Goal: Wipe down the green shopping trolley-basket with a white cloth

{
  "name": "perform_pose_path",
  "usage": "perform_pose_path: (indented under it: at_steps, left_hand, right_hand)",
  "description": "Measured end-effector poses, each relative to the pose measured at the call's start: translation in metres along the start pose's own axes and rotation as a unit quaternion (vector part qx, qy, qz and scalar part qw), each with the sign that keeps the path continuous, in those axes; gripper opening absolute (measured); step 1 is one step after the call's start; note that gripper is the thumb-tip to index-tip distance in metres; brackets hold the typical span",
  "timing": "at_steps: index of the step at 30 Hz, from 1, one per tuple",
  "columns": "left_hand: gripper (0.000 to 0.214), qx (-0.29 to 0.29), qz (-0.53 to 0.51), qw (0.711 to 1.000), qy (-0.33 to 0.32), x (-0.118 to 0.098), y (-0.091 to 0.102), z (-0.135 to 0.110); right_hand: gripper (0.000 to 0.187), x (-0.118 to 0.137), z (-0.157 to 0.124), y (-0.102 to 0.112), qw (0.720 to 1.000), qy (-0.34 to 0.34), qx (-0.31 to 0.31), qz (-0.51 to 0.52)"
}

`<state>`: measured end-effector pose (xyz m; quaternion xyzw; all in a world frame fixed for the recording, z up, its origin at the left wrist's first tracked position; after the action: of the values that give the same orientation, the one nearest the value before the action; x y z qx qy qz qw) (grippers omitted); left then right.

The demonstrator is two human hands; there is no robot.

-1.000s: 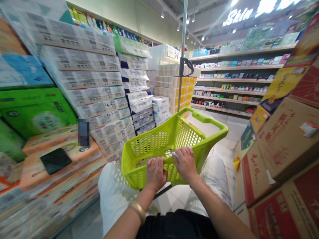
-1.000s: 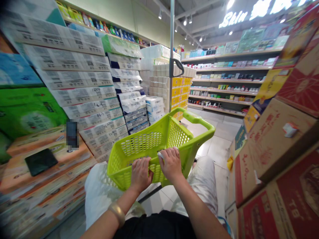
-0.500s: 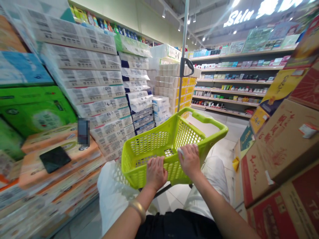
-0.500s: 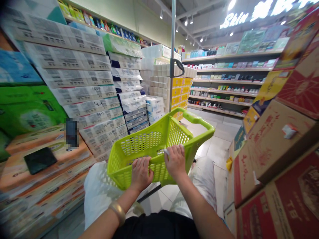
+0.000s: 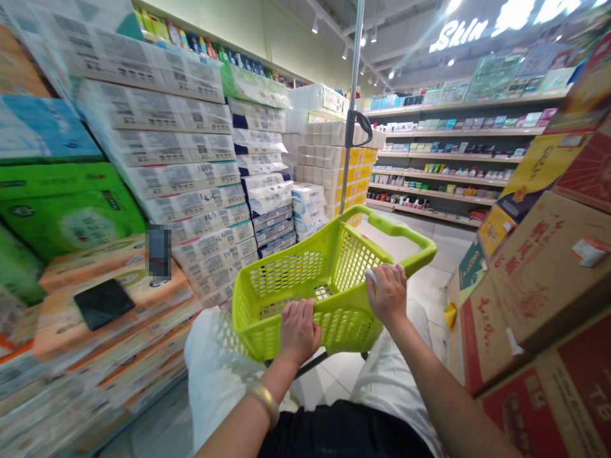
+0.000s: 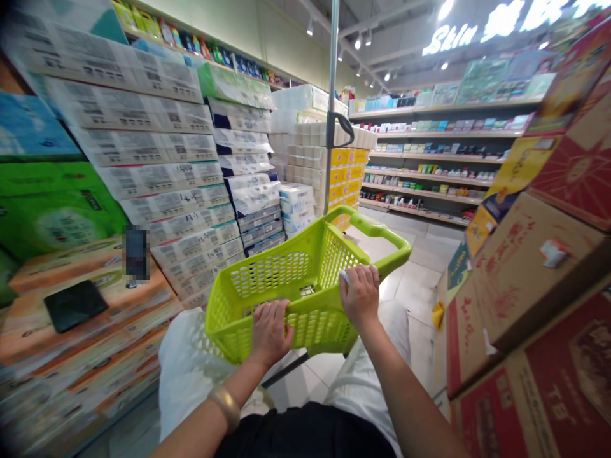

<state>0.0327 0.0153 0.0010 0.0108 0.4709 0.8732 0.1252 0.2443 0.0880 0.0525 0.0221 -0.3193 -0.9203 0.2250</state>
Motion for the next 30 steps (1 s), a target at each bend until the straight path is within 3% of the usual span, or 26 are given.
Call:
perform_pose_path:
  at_steps: [6, 9, 16, 20, 24, 30]
  left_hand:
    - [0.046, 0.006, 0.001, 1.0, -0.007, 0.001, 0.0, 0.001]
    - [0.046, 0.007, -0.003, 1.0, -0.01, 0.003, 0.0, 0.001]
    - [0.042, 0.019, -0.027, 0.999, 0.003, 0.002, 0.002, 0.003]
    - [0.039, 0.019, -0.035, 0.999, 0.008, 0.004, 0.003, 0.004]
    - [0.038, 0.021, -0.038, 0.999, 0.0, 0.012, 0.003, 0.006]
    - [0.038, 0.025, -0.043, 0.998, -0.029, 0.033, 0.001, 0.013]
  right_hand:
    - [0.013, 0.034, -0.011, -0.011, 0.994, 0.059, 0.076, 0.051]
    - [0.013, 0.013, -0.006, -0.004, 0.995, 0.065, 0.065, 0.026]
    - [0.02, -0.074, 0.026, 0.023, 0.998, 0.055, 0.022, -0.037]
    - [0.024, -0.11, 0.039, 0.035, 0.997, 0.048, 0.021, -0.049]
    - [0.027, -0.121, 0.04, 0.044, 0.996, 0.062, 0.038, -0.049]
    - [0.024, -0.106, 0.028, 0.051, 0.999, 0.038, 0.003, -0.026]
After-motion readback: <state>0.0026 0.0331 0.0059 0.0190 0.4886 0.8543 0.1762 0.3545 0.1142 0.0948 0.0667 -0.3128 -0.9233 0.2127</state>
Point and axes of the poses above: each hand's wrist, its own z-axis towards the middle knuckle, its own y-axis out of the back of the hand, x = y × z, the point moved 2 cm from there along z, towards the middle knuckle, and after that the axes turned 7 degrees about x, right-handed, at the moved point
